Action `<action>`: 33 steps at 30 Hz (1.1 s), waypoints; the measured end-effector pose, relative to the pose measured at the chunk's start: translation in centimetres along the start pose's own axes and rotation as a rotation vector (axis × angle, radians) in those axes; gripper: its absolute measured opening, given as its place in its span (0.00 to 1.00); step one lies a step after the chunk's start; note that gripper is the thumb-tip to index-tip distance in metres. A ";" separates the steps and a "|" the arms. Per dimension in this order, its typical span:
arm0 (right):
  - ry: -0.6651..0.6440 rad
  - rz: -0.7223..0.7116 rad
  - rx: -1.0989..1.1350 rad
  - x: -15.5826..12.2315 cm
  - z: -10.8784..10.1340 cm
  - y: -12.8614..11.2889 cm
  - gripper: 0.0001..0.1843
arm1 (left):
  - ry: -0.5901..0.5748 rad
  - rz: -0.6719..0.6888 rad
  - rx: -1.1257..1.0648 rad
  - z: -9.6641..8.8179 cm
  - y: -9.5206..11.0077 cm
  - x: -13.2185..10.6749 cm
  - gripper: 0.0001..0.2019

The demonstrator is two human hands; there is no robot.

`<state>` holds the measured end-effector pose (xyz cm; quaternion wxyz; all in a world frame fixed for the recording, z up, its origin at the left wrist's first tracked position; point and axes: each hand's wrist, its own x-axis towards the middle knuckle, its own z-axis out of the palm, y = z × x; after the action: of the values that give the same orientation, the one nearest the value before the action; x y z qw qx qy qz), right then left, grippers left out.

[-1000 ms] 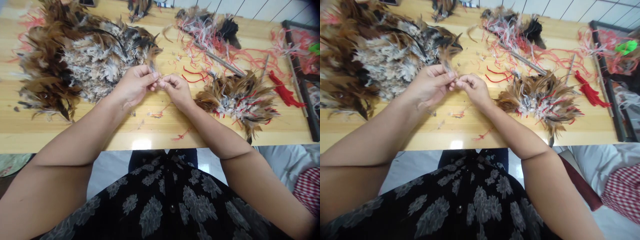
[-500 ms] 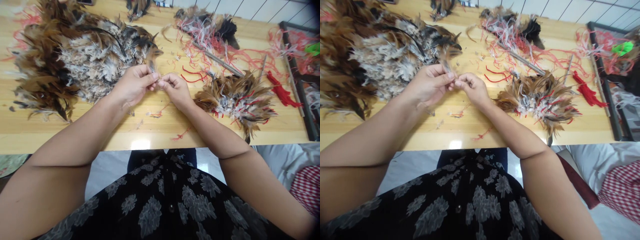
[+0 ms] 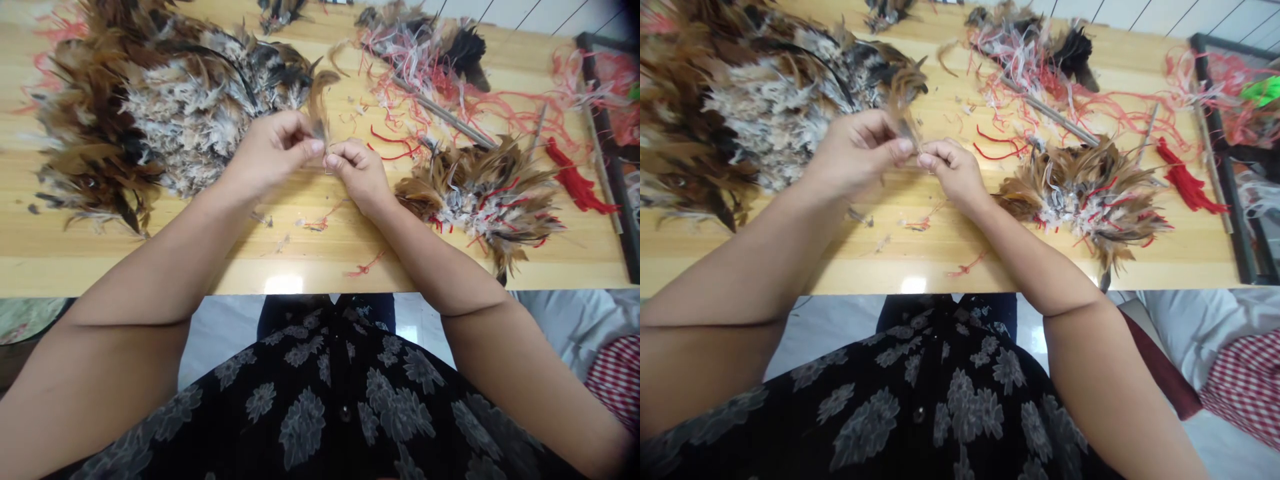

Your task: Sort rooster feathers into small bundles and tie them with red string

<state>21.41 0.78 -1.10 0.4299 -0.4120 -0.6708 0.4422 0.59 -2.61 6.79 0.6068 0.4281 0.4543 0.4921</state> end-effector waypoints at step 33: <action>0.107 0.031 0.018 -0.3 0.7 0.7 0.30 | 0.017 -0.073 0.273 -2.7 0.2 0.5 0.20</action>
<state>20.92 0.56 -2.01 0.4621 -0.4414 -0.6364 0.4319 -2.02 -1.89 6.35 0.5564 0.4856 0.5374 0.4072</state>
